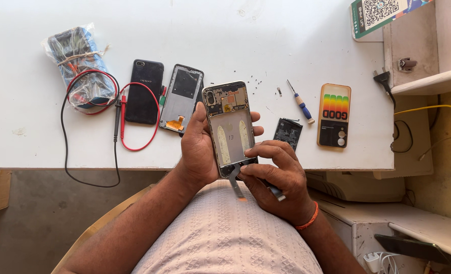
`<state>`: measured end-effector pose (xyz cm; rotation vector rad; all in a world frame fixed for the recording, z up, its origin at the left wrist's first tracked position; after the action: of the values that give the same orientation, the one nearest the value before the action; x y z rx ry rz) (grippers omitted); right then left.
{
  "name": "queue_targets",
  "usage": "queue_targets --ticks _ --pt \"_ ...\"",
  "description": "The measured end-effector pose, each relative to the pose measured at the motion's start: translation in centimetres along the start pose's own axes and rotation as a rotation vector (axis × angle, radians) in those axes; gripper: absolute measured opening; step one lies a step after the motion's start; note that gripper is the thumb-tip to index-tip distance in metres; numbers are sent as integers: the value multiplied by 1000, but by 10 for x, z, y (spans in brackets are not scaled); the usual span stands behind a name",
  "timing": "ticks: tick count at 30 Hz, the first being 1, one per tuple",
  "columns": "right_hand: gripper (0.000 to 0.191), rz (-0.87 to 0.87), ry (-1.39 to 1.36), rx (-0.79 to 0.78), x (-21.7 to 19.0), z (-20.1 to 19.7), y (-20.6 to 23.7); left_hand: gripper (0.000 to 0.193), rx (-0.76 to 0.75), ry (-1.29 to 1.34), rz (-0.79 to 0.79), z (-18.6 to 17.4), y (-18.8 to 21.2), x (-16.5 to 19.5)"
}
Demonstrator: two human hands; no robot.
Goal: The person disassembles a smartphone by removing the back cover, battery, and motherboard. They use a screwdriver to loosen screws and a spray can to clean the motherboard. The components are placed on the table as they are removed.
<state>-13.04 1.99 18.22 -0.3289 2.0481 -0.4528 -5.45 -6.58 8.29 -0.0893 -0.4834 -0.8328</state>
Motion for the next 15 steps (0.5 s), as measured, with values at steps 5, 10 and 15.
queue_targets --ticks 5,10,15 --pt "24 -25 13 1 -4 1 -1 79 -3 -10 -1 1 1 -1" --pt "22 -4 3 7 1 1 2 79 2 30 -27 -7 0 -7" --pt "28 133 -121 54 39 3 14 77 99 49 -123 -42 -9 -24"
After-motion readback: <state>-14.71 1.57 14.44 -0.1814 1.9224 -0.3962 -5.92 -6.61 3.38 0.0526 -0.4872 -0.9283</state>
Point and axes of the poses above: each hand's wrist, its own y-axis away from the middle knuckle, its own z-axis out of the palm, x = y × z, the point moved 10 cm from there along -y, towards the middle knuckle, and after that the axes turned 9 degrees about -y, right-handed, at the moved point
